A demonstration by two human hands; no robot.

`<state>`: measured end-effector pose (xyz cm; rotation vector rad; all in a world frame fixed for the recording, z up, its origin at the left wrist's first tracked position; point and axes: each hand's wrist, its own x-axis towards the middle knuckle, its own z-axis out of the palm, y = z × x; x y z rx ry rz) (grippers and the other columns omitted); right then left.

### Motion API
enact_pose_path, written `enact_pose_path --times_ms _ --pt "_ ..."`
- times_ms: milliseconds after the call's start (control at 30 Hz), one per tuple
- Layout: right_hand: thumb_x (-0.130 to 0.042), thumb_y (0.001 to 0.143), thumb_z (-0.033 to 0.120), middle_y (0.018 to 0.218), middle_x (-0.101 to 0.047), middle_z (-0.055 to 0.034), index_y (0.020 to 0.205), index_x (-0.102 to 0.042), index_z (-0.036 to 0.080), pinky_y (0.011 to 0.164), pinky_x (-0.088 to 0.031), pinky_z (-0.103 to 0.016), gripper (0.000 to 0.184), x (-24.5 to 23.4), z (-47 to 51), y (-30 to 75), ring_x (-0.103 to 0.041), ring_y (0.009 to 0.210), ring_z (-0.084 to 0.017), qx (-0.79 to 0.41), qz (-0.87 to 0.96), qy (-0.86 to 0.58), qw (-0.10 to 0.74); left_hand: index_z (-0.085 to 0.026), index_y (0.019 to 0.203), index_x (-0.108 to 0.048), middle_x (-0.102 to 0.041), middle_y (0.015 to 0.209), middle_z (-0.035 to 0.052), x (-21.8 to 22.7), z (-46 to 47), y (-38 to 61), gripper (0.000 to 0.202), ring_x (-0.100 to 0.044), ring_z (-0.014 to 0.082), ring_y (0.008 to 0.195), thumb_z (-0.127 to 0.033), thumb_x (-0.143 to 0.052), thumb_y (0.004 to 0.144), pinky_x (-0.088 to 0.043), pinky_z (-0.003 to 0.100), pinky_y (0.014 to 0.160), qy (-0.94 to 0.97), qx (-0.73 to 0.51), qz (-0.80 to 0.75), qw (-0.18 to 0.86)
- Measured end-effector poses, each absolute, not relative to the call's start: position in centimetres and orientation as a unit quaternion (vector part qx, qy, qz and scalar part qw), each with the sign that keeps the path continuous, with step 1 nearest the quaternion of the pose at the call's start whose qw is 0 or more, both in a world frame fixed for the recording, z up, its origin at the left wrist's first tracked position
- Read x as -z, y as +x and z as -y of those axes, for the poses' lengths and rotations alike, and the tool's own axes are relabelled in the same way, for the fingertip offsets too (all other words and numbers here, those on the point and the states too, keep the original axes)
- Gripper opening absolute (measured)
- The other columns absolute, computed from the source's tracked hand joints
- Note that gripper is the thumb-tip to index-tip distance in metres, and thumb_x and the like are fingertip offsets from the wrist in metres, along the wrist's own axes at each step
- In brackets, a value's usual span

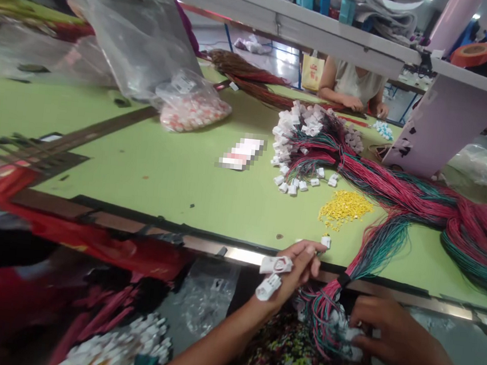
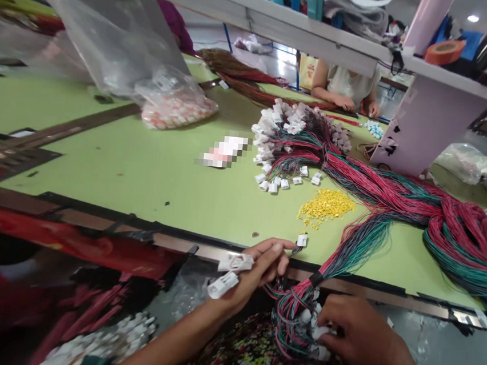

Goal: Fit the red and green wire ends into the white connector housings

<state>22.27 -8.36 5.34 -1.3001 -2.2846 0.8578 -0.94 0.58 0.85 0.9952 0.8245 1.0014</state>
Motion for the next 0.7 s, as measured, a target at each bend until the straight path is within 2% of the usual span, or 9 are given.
enact_pose_path --times_ms 67,200,300,400,500,600,700 --pt "-0.07 0.094 0.028 0.086 -0.07 -0.0025 0.093 -0.071 0.024 0.066 -0.05 -0.027 0.004 -5.6 7.9 21.7 -0.065 0.076 -0.018 -0.325 0.814 -0.442 0.192 -0.019 0.096 -0.073 -0.056 0.053 -0.0052 -0.9 -0.8 -0.5 0.04 -0.029 0.0068 0.037 -0.057 -0.061 0.091 -0.023 0.021 0.039 0.484 -0.41 -0.366 0.681" --pt "-0.066 0.097 0.025 0.099 -0.07 -0.0046 0.11 -0.07 0.027 0.072 -0.054 -0.029 0.014 -6.7 5.9 18.5 -0.066 0.084 -0.017 -0.302 0.745 -0.456 0.381 -0.02 0.083 -0.071 -0.061 0.057 -0.0009 -2.3 -1.0 -0.1 0.031 -0.045 0.0123 0.047 -0.044 -0.056 0.094 -0.033 0.024 0.045 0.593 -0.339 -0.35 0.641" --pt "-0.074 0.091 0.026 0.111 -0.07 -0.0053 0.12 -0.068 0.03 0.077 -0.056 -0.032 0.03 -7.2 4.3 16.0 -0.067 0.092 -0.019 -0.313 0.732 -0.419 0.437 -0.02 0.074 -0.07 -0.069 0.068 0.0035 -3.0 -1.0 -0.1 0.022 -0.059 0.0173 0.061 -0.035 -0.061 0.088 -0.045 0.027 0.054 0.64 -0.355 -0.297 0.614" --pt "-0.071 0.091 0.019 0.102 -0.07 -0.0034 0.111 -0.07 0.028 0.074 -0.055 -0.03 0.022 -6.8 3.3 14.6 -0.066 0.084 -0.017 -0.299 0.721 -0.425 0.459 -0.02 0.085 -0.07 -0.072 0.075 0.0036 -2.5 -0.6 -0.3 0.01 -0.062 0.0186 0.065 -0.025 -0.063 0.081 -0.05 0.028 0.06 0.656 -0.399 -0.306 0.563" --pt "-0.072 0.086 0.018 0.082 -0.065 0.0001 0.094 -0.07 0.024 0.062 -0.049 -0.026 0.01 -5.8 3.3 14.3 -0.059 0.067 -0.014 -0.271 0.661 -0.498 0.492 -0.02 0.101 -0.069 -0.073 0.081 0.0024 -1.2 0.2 -0.4 0.023 -0.063 0.0158 0.063 -0.017 -0.065 0.078 -0.052 0.026 0.059 0.657 -0.463 -0.392 0.447" --pt "-0.074 0.084 0.02 0.073 -0.061 0.0024 0.086 -0.069 0.022 0.06 -0.046 -0.025 0.006 -5.1 3.6 14.8 -0.055 0.063 -0.013 -0.281 0.623 -0.54 0.491 -0.021 0.094 -0.07 -0.073 0.078 0.0011 -0.2 1.0 -0.5 0.012 -0.064 0.0129 0.06 -0.018 -0.069 0.082 -0.052 0.022 0.057 0.665 -0.523 -0.403 0.351" --pt "-0.07 0.09 0.03 0.071 -0.062 0.0022 0.086 -0.069 0.021 0.059 -0.046 -0.024 0.01 -4.8 3.2 15.8 -0.055 0.062 -0.013 -0.361 0.618 -0.525 0.461 -0.021 0.094 -0.073 -0.076 0.077 0.0008 0.0 1.7 -0.8 0.01 -0.067 0.0123 0.06 -0.017 -0.069 0.085 -0.054 0.021 0.057 0.683 -0.528 -0.388 0.323"
